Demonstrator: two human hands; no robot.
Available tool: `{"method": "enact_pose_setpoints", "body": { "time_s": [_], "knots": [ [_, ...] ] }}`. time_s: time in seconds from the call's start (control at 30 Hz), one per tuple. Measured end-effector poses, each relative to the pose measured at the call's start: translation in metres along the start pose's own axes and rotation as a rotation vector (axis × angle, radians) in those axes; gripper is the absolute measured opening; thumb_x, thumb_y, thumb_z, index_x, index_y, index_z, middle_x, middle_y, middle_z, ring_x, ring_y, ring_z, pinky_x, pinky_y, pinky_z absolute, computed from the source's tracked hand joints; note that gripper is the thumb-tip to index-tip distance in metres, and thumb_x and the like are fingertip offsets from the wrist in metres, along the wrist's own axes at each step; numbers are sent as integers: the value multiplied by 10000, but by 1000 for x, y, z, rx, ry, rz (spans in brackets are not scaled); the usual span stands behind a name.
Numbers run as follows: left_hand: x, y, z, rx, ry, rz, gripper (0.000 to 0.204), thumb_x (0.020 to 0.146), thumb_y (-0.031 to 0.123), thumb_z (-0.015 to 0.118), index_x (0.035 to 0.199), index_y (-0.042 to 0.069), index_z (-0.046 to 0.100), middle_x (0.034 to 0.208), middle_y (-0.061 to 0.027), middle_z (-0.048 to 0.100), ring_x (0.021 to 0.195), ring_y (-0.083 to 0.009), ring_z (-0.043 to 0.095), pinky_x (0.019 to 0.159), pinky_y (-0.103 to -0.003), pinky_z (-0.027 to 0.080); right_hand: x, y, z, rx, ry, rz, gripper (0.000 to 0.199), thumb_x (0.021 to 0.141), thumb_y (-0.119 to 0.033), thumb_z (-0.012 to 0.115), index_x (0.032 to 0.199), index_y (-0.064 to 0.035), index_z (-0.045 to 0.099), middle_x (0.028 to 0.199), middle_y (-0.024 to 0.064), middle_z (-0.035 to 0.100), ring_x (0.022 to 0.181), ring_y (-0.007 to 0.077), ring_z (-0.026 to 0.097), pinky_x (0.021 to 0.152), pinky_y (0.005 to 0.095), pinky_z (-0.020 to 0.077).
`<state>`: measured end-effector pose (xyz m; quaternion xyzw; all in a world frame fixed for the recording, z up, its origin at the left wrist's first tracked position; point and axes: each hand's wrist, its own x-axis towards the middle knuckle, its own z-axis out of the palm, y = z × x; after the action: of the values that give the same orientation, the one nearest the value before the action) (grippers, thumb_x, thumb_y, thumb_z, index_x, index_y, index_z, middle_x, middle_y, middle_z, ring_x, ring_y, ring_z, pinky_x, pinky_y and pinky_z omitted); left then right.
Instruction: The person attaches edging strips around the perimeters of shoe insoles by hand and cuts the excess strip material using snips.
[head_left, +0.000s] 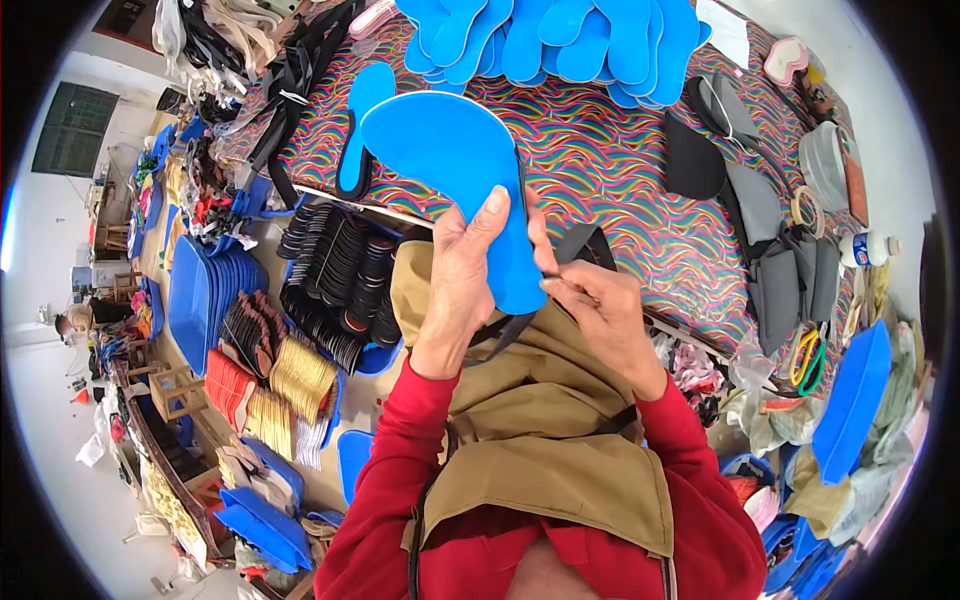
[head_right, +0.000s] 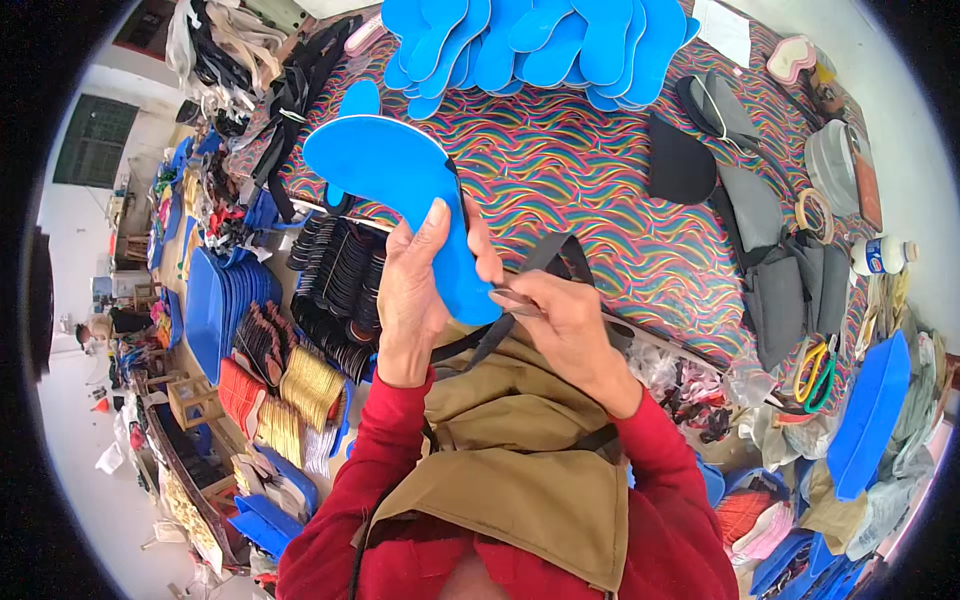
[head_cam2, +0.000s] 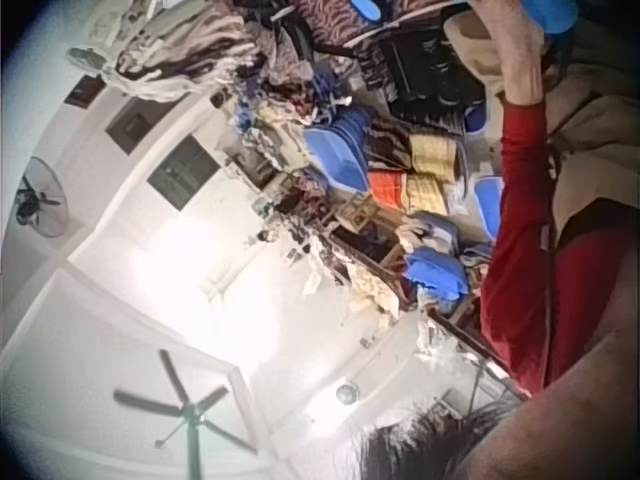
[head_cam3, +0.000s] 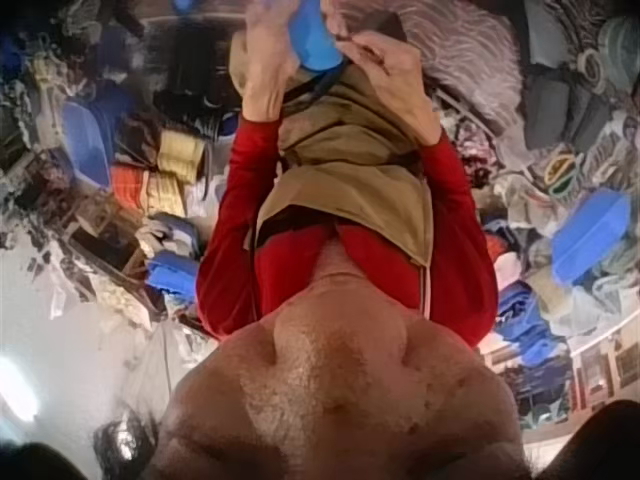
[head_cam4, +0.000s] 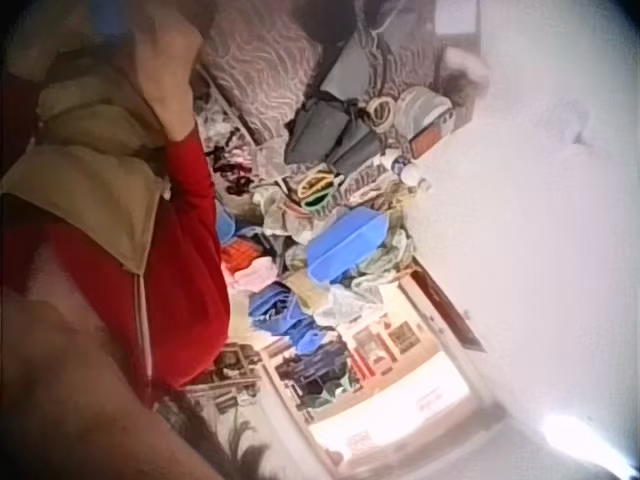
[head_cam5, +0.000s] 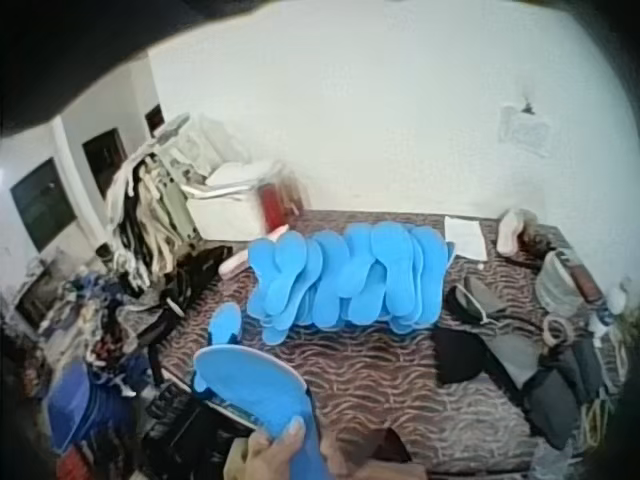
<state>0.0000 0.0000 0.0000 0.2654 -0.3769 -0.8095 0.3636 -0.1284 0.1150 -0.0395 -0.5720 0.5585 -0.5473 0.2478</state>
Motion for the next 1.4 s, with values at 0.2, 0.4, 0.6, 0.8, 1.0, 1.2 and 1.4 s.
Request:
{"method": "enact_pose_setpoints", "body": {
  "time_s": [0.2, 0.4, 0.6, 0.8, 1.0, 1.2, 1.4],
  "knots": [
    [-8, -8, 7, -217, -204, -158, 191, 957, 198, 613, 974, 13, 569, 661, -69, 553, 522, -157, 540, 487, -307, 446, 41, -29, -21, 468, 168, 319, 142, 856, -54, 692, 952, 50, 672, 772, -13, 586, 675, 52, 524, 597, 215, 401],
    [-11, -17, 4, 76, -187, -126, 210, 849, 68, 726, 1007, 6, 601, 693, -93, 632, 532, -170, 581, 485, -301, 467, 47, -3, -16, 458, 86, 131, 94, 845, -30, 686, 905, 41, 674, 748, 18, 607, 662, 55, 555, 579, 235, 415],
    [-13, -14, 6, 156, -240, -131, 208, 869, 53, 690, 1052, -8, 611, 751, -133, 682, 586, -185, 644, 522, -298, 518, 50, -10, -21, 397, 104, 98, 102, 856, -26, 670, 788, 42, 635, 701, 68, 599, 614, 100, 548, 549, 258, 401],
    [-9, -16, 6, 195, -214, -89, 142, 879, 15, 646, 1016, -15, 629, 769, -140, 691, 599, -190, 658, 528, -293, 525, 54, -10, -18, 323, 67, 186, 135, 857, -60, 684, 814, 44, 609, 682, 27, 525, 609, 92, 570, 532, 242, 397],
    [8, 15, 8, 175, 39, 116, 157, 868, 42, 654, 998, -43, 630, 779, -147, 693, 623, -239, 676, 610, -349, 573, 25, -30, -10, 282, 51, 241, 336, 842, -67, 706, 1153, 13, 604, 892, 101, 672, 747, 175, 664, 655, 291, 508],
    [0, 23, 11, 105, 67, 129, 139, 888, 69, 656, 1006, 4, 625, 797, -142, 695, 694, -253, 697, 669, -375, 583, 23, -9, -23, -42, -62, 64, 327, 753, 19, 677, 1077, -2, 634, 808, 144, 670, 696, 246, 670, 644, 336, 527],
    [-5, 24, 20, -81, 122, 170, 154, 932, 102, 621, 1052, 14, 581, 805, -91, 667, 685, -204, 645, 650, -322, 527, 6, -11, -10, -204, 24, -222, 372, 649, 122, 616, 1001, 2, 627, 737, 76, 626, 551, 192, 603, 507, 303, 485]
  ]
}}
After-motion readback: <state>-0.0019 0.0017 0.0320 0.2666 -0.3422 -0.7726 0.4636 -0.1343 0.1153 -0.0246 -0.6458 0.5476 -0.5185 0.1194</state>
